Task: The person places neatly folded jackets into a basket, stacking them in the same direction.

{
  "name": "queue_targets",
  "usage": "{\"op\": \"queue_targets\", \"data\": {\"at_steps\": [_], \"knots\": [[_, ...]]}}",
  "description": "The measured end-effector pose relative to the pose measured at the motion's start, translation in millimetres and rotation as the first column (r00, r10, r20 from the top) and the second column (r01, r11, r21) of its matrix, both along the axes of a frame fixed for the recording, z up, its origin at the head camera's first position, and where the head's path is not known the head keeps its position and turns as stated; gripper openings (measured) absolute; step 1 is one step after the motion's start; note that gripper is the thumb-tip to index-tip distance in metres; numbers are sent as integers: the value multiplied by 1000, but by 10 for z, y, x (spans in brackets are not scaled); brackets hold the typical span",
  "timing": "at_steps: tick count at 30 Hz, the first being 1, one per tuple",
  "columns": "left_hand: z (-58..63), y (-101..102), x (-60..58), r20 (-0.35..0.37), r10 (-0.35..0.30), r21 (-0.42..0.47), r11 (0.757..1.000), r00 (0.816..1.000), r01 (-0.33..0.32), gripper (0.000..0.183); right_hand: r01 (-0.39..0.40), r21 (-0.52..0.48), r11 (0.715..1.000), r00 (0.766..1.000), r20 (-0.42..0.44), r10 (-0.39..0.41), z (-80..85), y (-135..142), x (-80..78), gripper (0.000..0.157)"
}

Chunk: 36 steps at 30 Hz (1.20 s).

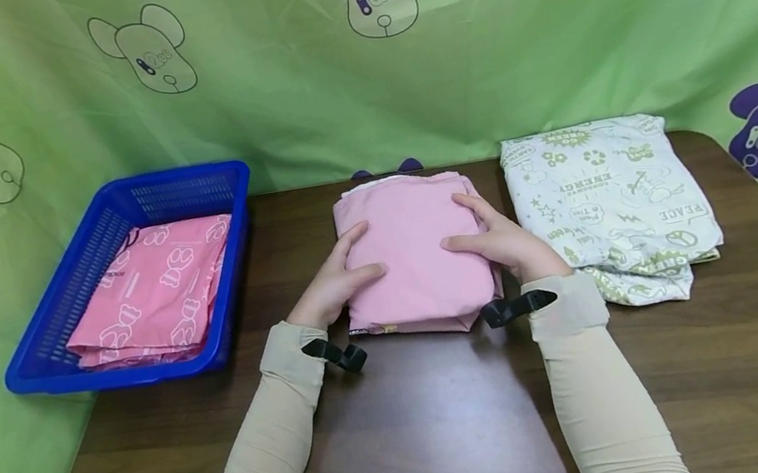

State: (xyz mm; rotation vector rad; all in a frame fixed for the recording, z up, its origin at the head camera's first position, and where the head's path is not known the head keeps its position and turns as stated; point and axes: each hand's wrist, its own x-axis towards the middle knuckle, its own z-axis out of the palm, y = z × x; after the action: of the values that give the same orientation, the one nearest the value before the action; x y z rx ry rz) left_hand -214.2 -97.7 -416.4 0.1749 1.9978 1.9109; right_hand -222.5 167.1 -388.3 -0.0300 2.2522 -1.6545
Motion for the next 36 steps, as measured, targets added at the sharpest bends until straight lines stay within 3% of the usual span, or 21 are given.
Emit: {"op": "queue_targets", "data": {"at_steps": [5,10,20,28,36], "knots": [[-15,-20,-2,1,-12,7,1000,1000,12,77,-53,-20,998,999,8,53,-22,18,-3,88],[-22,-26,-3,11,-17,10,1000,1000,16,80,-87,-121,989,995,47,93,-52,27,0,89],[-23,-40,-11,15,0,60,998,1000,0,83,-89,-337,937,983,125,138,-36,13,29,95],[10,-15,-21,-28,56,135,990,998,-52,84,-102,-371,923,985,92,145,0,-6,37,96],[22,-7,-12,9,29,174,984,1000,-30,85,-116,-384,916,989,43,144,15,-24,38,98]]}}
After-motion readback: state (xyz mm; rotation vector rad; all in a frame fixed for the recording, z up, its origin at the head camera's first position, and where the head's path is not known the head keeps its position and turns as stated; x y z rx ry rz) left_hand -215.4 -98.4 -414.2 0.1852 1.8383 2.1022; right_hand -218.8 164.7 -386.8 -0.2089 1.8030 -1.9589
